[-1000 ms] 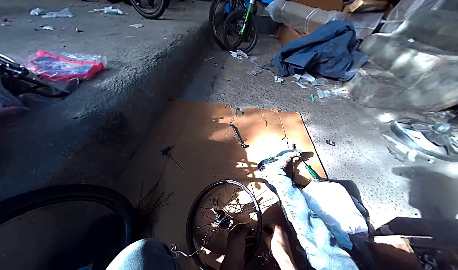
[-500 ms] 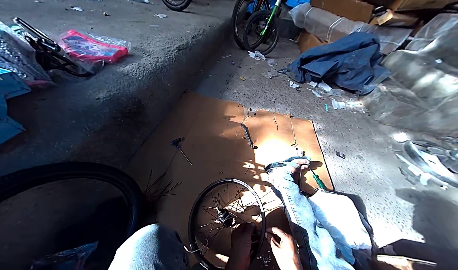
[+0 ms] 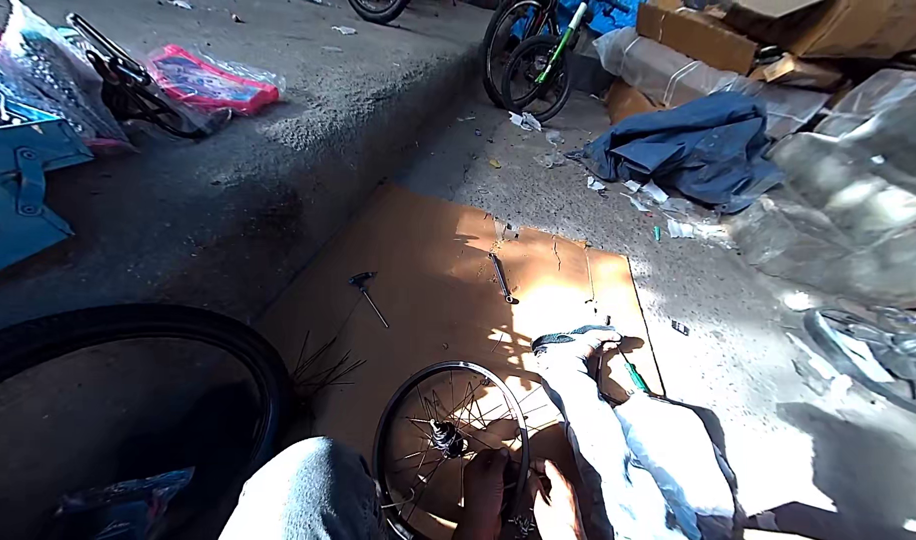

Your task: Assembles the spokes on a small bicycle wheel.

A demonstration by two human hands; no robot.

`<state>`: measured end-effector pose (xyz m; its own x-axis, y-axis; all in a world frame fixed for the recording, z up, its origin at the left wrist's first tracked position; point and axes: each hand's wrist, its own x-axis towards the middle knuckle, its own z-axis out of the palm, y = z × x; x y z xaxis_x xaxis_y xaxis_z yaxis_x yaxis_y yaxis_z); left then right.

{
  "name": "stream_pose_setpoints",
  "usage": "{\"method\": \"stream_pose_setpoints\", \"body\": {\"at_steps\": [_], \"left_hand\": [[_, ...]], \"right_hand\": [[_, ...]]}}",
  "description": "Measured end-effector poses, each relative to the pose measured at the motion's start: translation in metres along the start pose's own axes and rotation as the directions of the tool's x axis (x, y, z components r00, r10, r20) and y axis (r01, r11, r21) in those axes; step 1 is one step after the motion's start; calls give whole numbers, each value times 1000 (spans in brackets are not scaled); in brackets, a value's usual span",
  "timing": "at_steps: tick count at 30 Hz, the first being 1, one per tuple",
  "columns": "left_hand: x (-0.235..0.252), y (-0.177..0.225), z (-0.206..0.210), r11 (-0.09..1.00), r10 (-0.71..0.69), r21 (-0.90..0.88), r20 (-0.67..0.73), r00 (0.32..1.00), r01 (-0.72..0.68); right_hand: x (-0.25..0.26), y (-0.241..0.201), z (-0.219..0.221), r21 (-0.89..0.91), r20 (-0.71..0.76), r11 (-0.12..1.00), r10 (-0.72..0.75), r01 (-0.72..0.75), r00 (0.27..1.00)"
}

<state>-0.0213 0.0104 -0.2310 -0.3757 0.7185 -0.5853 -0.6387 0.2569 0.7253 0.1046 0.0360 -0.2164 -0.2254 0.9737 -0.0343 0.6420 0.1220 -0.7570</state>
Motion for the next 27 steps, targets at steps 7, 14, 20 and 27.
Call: {"method": "stream_pose_setpoints", "body": {"at_steps": [7,14,20,27], "left_hand": [[1,-1,-2,1000,15,12,-1,1000,-15],[0,0,0,1000,2,-17,0,1000,-2],[0,1,1,1000,-1,-11,-22,1000,0],[0,1,2,1000,-11,-15,-27,1000,11]], "right_hand": [[-2,-2,2,-83,-14,997,5,-6,1000],[2,-3,-2,141,-36,988,73,-67,997],[-1,-9,-5,188,-8,976,117,-113,993],[-2,-7,-3,181,-37,978,114,-105,993]]}}
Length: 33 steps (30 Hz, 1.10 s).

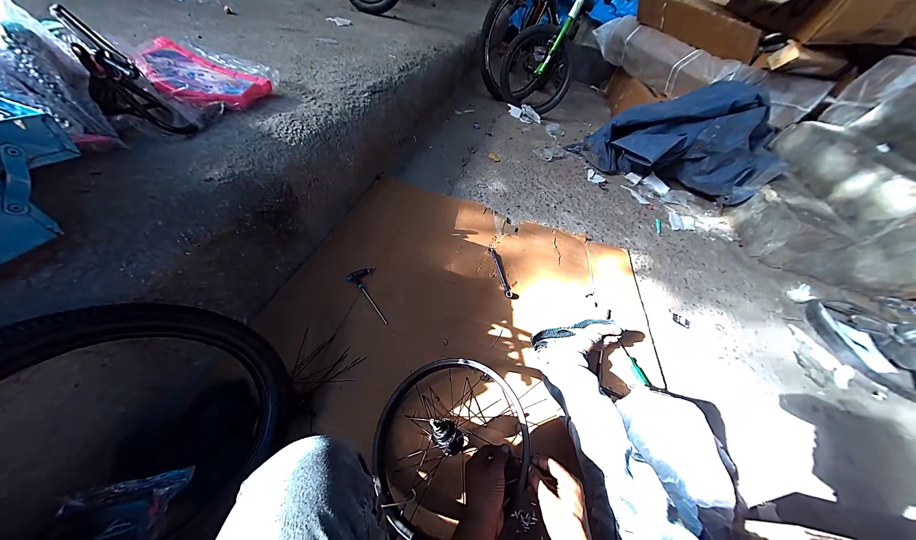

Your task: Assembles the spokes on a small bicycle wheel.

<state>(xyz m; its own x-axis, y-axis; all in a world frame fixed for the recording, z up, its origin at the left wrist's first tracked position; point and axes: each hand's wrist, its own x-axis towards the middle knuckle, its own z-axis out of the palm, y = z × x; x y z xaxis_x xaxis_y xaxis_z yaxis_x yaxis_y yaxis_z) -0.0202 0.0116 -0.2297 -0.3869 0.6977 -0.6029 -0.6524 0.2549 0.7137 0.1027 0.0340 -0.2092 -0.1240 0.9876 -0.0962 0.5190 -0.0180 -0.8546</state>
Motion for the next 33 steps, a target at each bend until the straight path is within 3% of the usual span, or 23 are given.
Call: {"method": "stream_pose_setpoints", "body": {"at_steps": [18,27,33], "left_hand": [[1,1,1,999,-17,-31,3,1000,17],[0,3,2,1000,-14,19,-9,1000,15],[0,1,2,1000,-6,0,-16,1000,6]], "right_hand": [[2,1,0,-8,-26,1000,-31,30,999],[0,-4,-1,107,29,986,125,-127,992],[-2,-5,2,47,6,997,60,-61,998]]}}
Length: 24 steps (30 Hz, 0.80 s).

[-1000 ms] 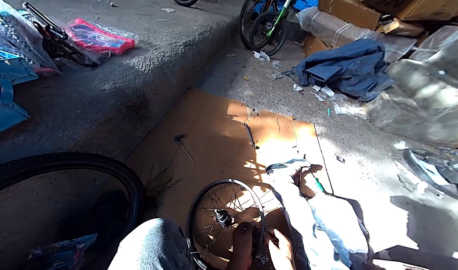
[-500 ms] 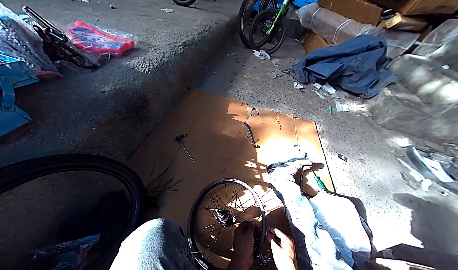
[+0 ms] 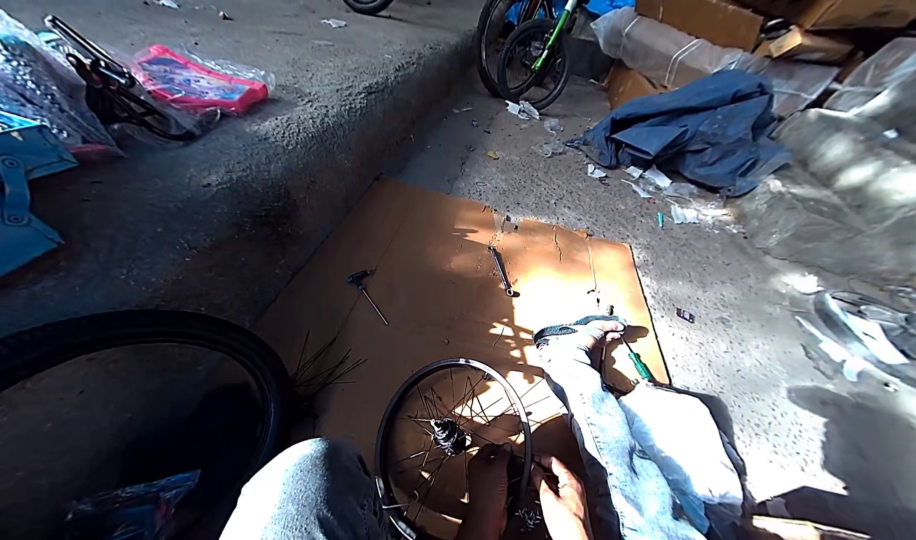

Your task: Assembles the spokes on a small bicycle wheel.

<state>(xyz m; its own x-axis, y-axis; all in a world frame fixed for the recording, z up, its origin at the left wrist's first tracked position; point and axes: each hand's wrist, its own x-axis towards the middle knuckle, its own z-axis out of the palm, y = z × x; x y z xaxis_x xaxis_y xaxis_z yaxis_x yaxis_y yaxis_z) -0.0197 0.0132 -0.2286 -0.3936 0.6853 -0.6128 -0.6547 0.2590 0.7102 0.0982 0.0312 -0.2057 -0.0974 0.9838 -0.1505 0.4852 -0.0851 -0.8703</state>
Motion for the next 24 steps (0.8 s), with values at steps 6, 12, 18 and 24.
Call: {"method": "stream_pose_setpoints", "body": {"at_steps": [6,12,18,24], "left_hand": [[1,0,0,1000,13,-5,-1,1000,-13],[1,1,0,1000,2,3,-2,1000,-2],[-1,2,1,1000,-7,6,-2,1000,7],[-2,4,1,1000,-13,-13,12,1000,14]], "right_hand": [[1,-1,-1,11,-8,999,31,-30,999],[-1,-4,-2,134,-23,983,128,-124,991],[-3,-8,-3,195,13,961,198,-197,980],[3,1,-7,90,46,992,81,-85,996]]}}
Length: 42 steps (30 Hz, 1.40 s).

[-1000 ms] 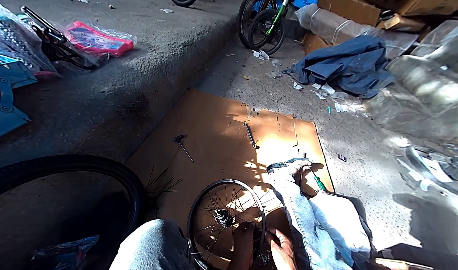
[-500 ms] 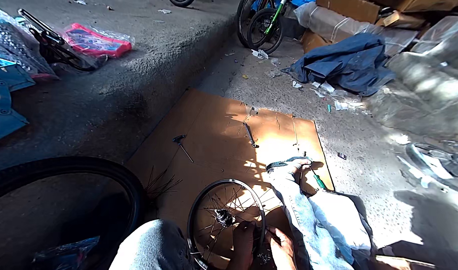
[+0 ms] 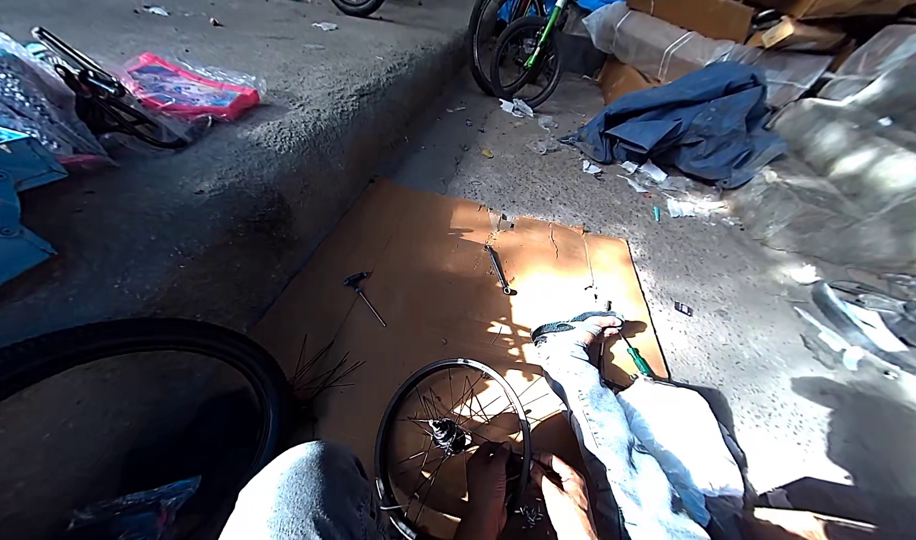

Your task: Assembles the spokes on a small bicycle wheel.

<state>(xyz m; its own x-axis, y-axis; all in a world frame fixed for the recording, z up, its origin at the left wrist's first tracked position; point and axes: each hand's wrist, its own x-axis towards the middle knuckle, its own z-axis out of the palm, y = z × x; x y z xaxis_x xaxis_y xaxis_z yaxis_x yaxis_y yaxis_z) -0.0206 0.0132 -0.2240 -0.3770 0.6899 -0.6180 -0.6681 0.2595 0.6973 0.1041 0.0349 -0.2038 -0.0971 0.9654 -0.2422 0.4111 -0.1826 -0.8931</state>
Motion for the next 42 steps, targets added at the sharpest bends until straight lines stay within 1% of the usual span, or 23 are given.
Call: {"method": "stream_pose_setpoints", "body": {"at_steps": [3,6,9,13,14,16,19,21,25,27,30,31,32,33,34,35,36,37,38,40,41,42], "left_hand": [[1,-1,-1,1000,-3,-8,-5,1000,2],[1,-2,-1,1000,2,-12,-8,1000,-3],[1,-2,-1,1000,5,-3,-11,1000,-5],[0,1,1,999,-27,-24,-8,1000,27],[0,2,1,999,-31,-26,-10,999,30],[0,2,1,999,-36,-20,-14,999,36],[0,2,1,1000,-20,-7,-22,1000,20],[0,3,1,999,-26,19,-33,999,27],[-2,11,0,990,-62,121,-57,996,68],[-2,13,0,985,-70,156,-61,996,79],[-1,13,0,978,-51,199,-58,997,62],[0,14,-1,969,-38,243,-55,998,51],[1,16,-3,943,-20,332,-51,999,36],[2,20,-4,881,-3,472,-44,999,24],[2,28,-5,769,14,640,-36,999,12],[-1,40,-4,609,25,793,-27,999,7],[-7,51,-1,453,37,891,-8,999,-10],[-13,61,2,329,59,942,50,997,-67],[-16,68,3,225,71,960,156,985,-168],[-17,71,2,28,60,918,394,917,-396],[-16,69,1,-52,40,885,465,885,-463],[-15,66,1,-104,14,861,502,865,-498]], "right_hand": [[0,0,-3,13,34,1000,22,-23,999],[-2,-5,-3,65,44,994,89,-92,995],[0,-3,-1,84,22,990,109,-110,994],[0,-1,3,121,-12,985,129,-127,992],[0,0,4,106,-25,989,111,-108,994],[0,2,3,-13,-35,1000,7,-8,999],[6,8,-2,-170,36,972,-157,161,987],[10,12,-1,-245,43,944,-220,223,975],[11,14,0,-342,95,900,-254,271,963],[10,14,0,-360,115,892,-248,273,962],[10,15,0,-358,98,885,-282,298,954],[9,15,-1,-346,97,888,-287,302,953],[9,15,-1,-321,93,896,-292,307,952],[10,15,-2,-281,92,909,-292,307,952],[11,15,-4,-234,102,928,-275,291,956],[12,14,-6,-184,115,944,-255,273,960],[11,12,-7,-142,130,957,-236,254,963],[10,8,-8,-122,141,964,-218,236,966],[10,6,-8,-123,145,968,-199,217,969],[9,3,-7,-172,139,968,-158,181,978],[9,4,-7,-205,131,963,-152,177,980],[10,6,-7,-239,127,951,-169,195,977]]}}
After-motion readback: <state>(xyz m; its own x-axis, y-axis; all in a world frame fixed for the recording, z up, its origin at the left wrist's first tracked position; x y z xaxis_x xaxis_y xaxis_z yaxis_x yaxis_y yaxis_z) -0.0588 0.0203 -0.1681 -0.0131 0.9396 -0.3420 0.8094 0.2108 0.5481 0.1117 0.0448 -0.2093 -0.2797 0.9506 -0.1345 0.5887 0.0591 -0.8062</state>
